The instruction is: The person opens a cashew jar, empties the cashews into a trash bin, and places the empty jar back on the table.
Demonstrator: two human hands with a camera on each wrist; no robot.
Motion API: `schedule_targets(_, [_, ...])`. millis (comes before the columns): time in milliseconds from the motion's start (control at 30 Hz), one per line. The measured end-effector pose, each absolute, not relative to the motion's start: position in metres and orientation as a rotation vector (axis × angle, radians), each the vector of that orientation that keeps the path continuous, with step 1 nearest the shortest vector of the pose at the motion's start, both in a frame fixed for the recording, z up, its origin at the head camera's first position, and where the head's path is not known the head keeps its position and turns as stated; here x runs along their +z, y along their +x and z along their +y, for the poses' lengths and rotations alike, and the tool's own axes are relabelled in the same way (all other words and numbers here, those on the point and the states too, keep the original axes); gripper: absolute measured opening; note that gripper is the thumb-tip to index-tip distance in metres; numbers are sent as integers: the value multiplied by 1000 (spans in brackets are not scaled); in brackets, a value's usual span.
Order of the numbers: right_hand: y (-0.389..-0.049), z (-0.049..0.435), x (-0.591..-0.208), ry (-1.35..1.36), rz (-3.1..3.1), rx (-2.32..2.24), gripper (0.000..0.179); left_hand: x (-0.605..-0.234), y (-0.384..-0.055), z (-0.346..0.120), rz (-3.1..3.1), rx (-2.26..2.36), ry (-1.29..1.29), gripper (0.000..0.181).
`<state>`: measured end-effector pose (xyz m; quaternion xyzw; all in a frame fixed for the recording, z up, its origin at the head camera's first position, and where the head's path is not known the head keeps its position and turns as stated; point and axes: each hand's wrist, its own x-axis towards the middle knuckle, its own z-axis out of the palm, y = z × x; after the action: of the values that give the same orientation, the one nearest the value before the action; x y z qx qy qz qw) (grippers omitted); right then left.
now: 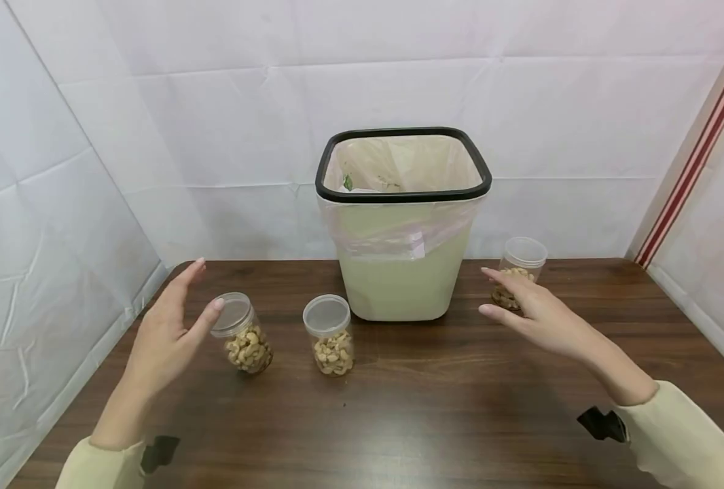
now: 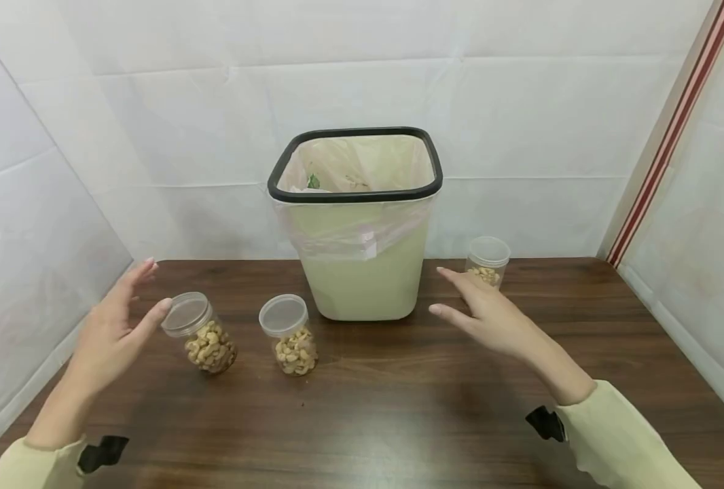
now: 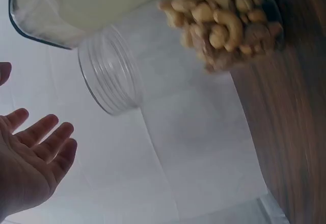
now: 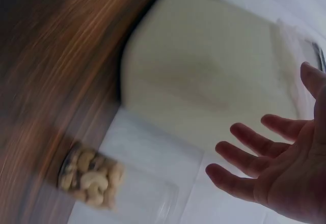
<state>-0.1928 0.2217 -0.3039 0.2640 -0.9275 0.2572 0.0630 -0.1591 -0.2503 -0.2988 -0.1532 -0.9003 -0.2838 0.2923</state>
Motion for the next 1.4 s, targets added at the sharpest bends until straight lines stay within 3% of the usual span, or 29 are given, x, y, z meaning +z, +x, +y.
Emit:
schedule_targets(667, [-210,133,-299,1138,-2792,922,59,-308,-156,-211,-2514,-1236,-555,72])
schedule_targets(1400, [-222,80,-304,1161,-2793,989,61,-334,-172,-188,-2725,-1460,-664,87])
